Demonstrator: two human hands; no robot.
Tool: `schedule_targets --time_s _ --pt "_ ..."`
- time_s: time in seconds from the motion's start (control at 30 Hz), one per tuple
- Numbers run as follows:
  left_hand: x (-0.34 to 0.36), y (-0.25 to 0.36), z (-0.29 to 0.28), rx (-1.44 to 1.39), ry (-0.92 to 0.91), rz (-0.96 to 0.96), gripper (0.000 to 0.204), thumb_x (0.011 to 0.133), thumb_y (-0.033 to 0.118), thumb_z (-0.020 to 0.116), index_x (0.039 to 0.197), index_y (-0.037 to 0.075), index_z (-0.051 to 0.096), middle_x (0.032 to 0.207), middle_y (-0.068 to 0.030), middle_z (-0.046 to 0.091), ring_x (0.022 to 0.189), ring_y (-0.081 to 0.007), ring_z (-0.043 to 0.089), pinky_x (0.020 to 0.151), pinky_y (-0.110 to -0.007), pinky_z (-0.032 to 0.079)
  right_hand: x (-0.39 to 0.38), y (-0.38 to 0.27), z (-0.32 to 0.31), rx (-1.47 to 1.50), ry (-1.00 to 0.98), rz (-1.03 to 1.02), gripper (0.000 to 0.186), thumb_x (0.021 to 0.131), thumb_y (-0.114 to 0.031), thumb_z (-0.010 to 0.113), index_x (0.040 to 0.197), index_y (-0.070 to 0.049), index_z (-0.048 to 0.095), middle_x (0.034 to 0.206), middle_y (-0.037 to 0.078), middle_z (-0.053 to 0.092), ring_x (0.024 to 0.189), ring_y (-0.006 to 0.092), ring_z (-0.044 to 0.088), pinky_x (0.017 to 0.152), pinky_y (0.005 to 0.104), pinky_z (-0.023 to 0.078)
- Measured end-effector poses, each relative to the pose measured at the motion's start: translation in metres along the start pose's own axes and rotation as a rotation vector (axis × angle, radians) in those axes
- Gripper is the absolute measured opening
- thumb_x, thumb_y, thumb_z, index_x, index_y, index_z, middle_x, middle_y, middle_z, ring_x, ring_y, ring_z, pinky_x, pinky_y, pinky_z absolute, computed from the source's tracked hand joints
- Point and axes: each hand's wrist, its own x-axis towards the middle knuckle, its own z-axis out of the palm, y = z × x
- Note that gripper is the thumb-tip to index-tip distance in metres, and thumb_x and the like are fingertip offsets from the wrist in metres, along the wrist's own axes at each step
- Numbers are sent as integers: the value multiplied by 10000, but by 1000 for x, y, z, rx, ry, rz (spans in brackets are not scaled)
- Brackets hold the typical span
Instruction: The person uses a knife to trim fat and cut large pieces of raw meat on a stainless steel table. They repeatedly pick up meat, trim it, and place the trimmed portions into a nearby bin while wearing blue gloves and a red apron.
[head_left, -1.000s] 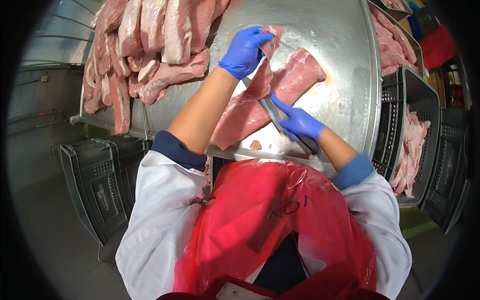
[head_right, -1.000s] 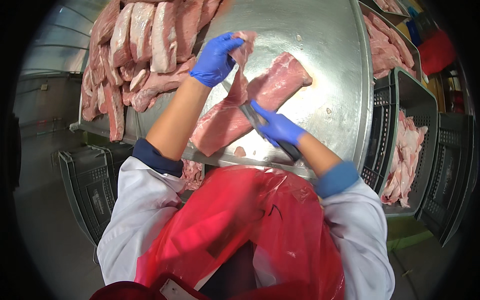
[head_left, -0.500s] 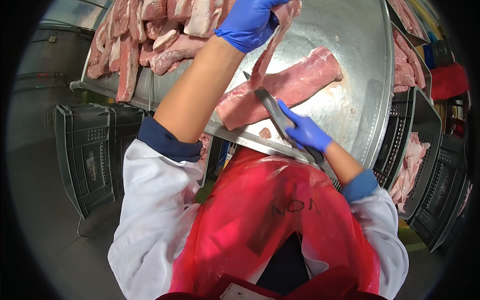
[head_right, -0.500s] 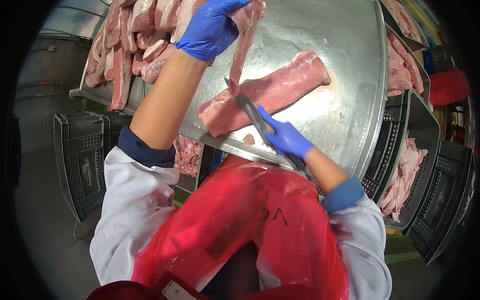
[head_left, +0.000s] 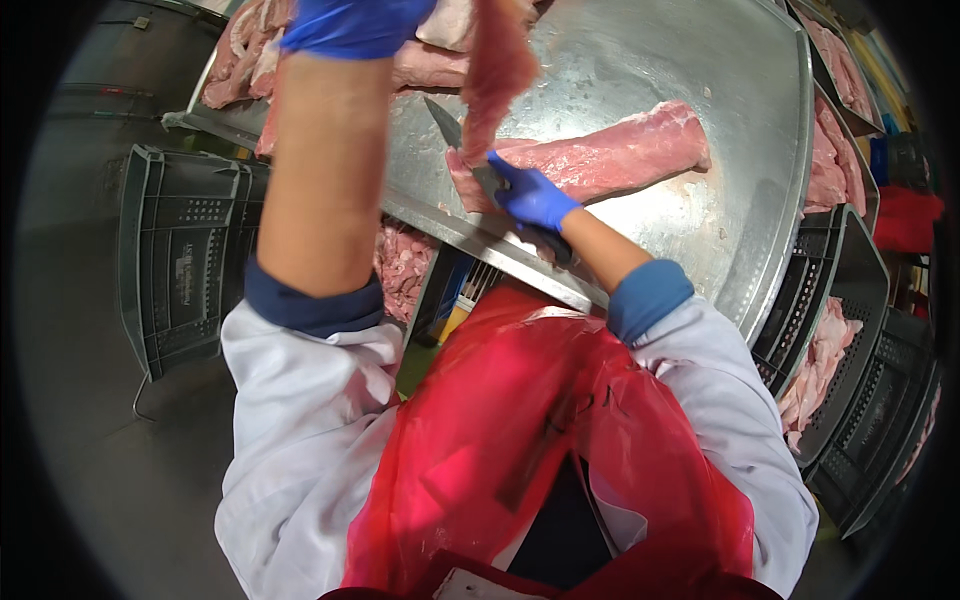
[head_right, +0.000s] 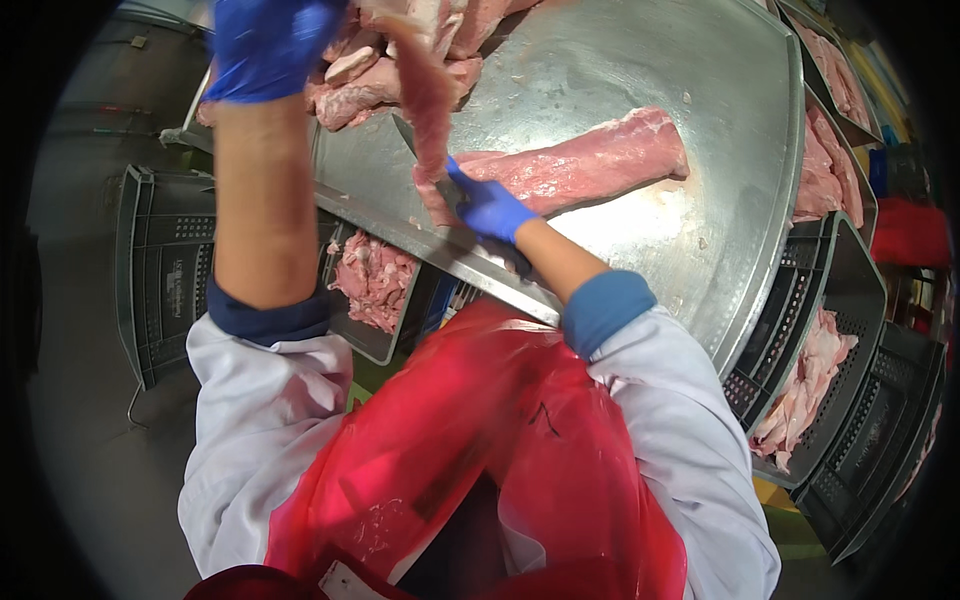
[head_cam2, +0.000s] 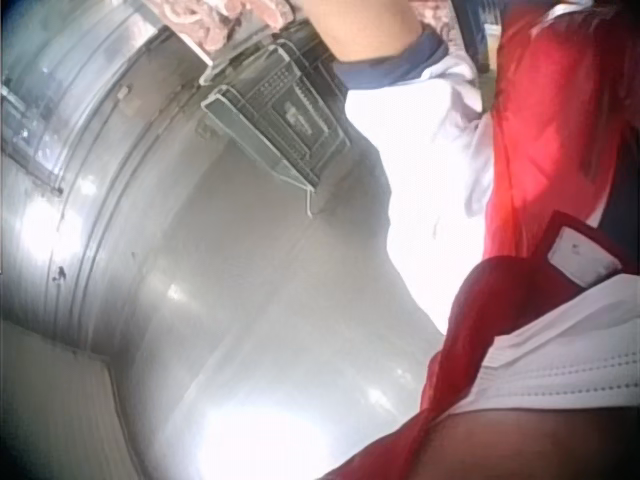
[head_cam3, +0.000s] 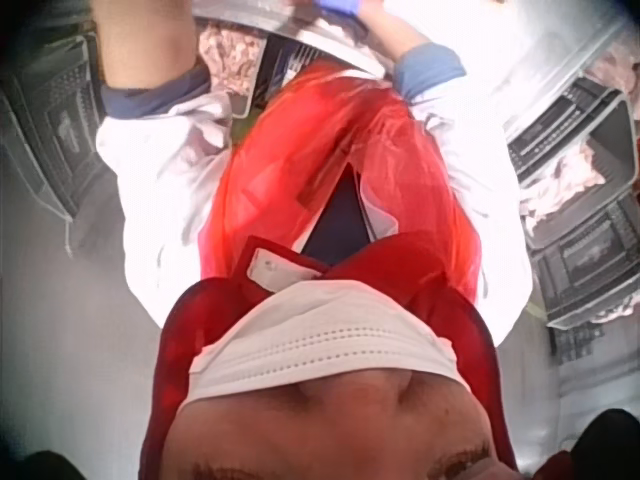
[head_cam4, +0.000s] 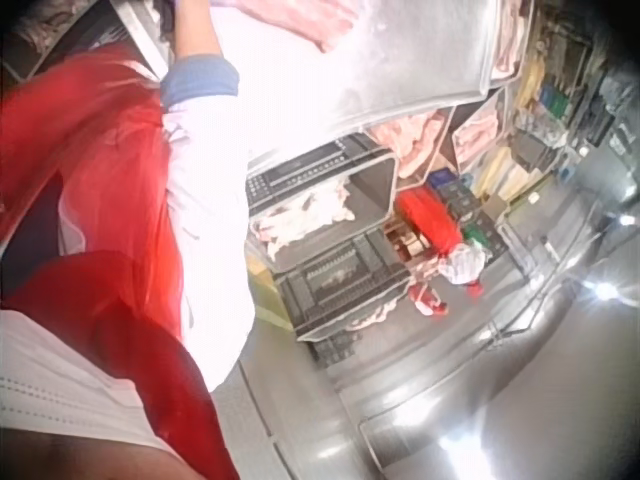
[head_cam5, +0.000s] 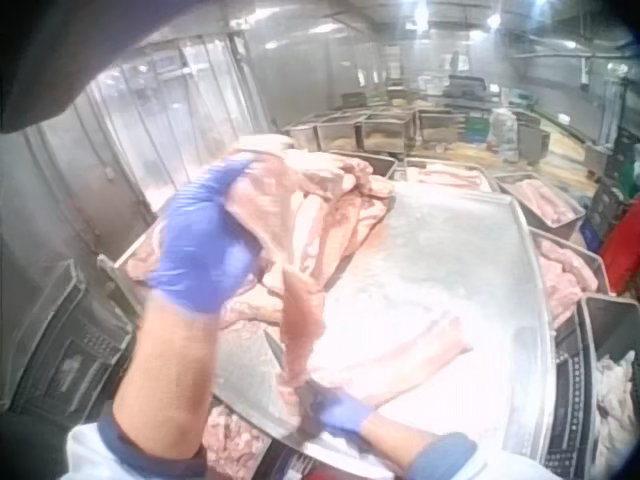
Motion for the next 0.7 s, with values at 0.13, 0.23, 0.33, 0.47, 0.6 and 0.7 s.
schedule_targets --time_s 0.13,0.23,0.33,0.47,0.6,0.7 --pt "-31 112 -51 580 15 339 220 998 101 507 1139 -24 623 1048 -90 673 882 -171 656 784 -294 546 -59 41 35 -42 -14 -224 754 946 -153 495 1623 -279 188 831 235 677 602 301 655 720 437 562" --pt "-101 203 -92 887 15 418 339 1042 164 442 1255 -63 575 1174 -113 652 962 -184 649 854 -307 537 -55 13 31 -132 -252 -103 776 935 -147 527 1621 -300 197 903 257 681 697 282 680 744 398 569" --pt "-154 264 -92 760 193 390 331 1017 160 497 1246 -60 588 1157 -117 669 954 -210 663 874 -319 545 -35 21 22 -77 -163 -113 787 913 -137 522 1617 -301 211 944 256 696 769 328 702 803 408 561" --pt "-223 277 -113 799 601 366 333 1029 200 498 1263 -26 571 1138 -79 633 932 -176 623 832 -296 527 -69 68 -2 84 89 -127 832 892 -118 551 1619 -308 193 844 218 691 687 288 681 723 398 560" --pt "-288 201 -212 1803 852 -185 307 958 200 615 1148 -40 649 1033 -119 688 914 -221 659 873 -376 524 -141 107 -42 326 317 86 823 917 -58 574 1621 -286 214 760 89 652 565 108 587 530 297 513" --pt "-276 24 -206 2117 446 -149 502 754 208 788 1158 -46 630 1067 -225 666 961 -329 666 865 -422 538 -172 117 -51 572 545 124 821 926 8 550 1626 -252 210 783 9 597 550 75 521 483 250 480"
